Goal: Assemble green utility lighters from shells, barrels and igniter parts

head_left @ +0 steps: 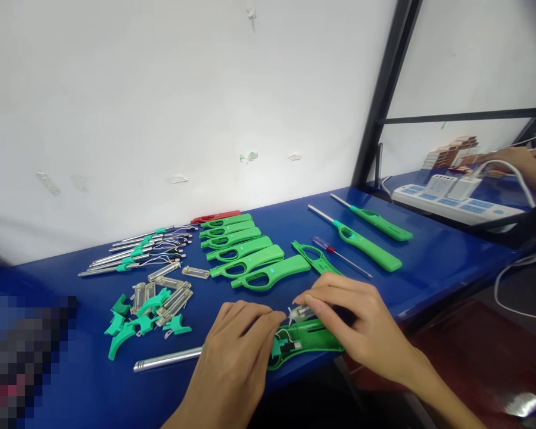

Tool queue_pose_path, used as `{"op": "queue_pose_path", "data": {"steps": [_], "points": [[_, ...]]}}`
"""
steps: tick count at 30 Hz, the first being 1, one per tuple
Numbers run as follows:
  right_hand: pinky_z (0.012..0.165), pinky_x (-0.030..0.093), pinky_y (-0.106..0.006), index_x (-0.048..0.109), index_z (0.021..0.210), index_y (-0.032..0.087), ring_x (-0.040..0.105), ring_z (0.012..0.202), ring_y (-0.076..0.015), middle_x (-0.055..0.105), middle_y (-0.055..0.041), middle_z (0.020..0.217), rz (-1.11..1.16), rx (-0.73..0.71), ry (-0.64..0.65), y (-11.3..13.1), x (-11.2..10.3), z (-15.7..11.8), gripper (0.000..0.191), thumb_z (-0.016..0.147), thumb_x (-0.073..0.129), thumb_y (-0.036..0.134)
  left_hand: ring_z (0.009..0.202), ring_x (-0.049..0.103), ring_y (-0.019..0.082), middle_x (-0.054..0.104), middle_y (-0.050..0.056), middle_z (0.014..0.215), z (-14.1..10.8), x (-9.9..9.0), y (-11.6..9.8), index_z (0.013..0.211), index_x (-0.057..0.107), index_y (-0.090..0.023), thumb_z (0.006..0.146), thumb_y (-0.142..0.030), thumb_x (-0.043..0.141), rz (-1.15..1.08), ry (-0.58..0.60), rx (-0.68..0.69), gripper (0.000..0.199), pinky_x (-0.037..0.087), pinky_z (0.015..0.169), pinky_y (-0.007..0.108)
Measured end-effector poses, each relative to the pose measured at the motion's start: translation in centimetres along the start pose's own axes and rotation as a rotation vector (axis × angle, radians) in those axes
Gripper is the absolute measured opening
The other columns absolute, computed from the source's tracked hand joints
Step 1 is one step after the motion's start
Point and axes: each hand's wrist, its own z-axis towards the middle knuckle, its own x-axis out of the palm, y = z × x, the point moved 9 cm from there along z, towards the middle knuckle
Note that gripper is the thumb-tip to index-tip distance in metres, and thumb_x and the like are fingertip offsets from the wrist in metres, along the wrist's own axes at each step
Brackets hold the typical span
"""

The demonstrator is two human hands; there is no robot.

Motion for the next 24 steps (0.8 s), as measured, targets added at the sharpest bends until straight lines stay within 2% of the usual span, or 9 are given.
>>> {"op": "queue_pose_path", "data": {"steps": [15, 21, 24], "points": [[0.082, 0.056, -0.025, 0.083, 0.115, 0.027, 0.072, 0.089, -0.0133, 0.078, -0.0002, 0.099, 0.028, -0.006, 0.007, 0.17, -0.07, 0.17, 0.024, 0.108, 0.061, 0.017, 0.088, 0.069, 0.017, 0.075, -0.001, 0.103, -0.21, 0.07, 0.05, 0.116, 0.066, -0.025, 0.106, -0.005, 0.052, -0.015, 0.001, -0.023, 0.026, 0.046, 0.085, 0.034], [0.081, 0.057, -0.025, 0.082, 0.109, 0.023, 0.073, 0.087, -0.0137, 0.079, -0.0021, 0.098, 0.015, -0.035, -0.005, 0.43, -0.18, 0.16, 0.021, 0.107, 0.062, 0.017, 0.088, 0.069, 0.017, 0.077, -0.001, 0.104, -0.2, -0.41, 0.03, 0.118, 0.067, -0.022, 0.104, -0.005, 0.059, -0.016, -0.052, -0.007, 0.023, 0.047, 0.087, 0.034], [0.079, 0.058, -0.026, 0.083, 0.111, 0.023, 0.074, 0.087, -0.0147, 0.079, -0.0028, 0.098, 0.009, -0.04, -0.006, 0.43, -0.17, 0.11, 0.021, 0.106, 0.064, 0.017, 0.087, 0.069, 0.016, 0.077, -0.002, 0.101, -0.13, -0.61, 0.19, 0.113, 0.067, -0.022, 0.103, -0.005, 0.062, -0.037, -0.075, -0.027, 0.021, 0.047, 0.085, 0.033]]}}
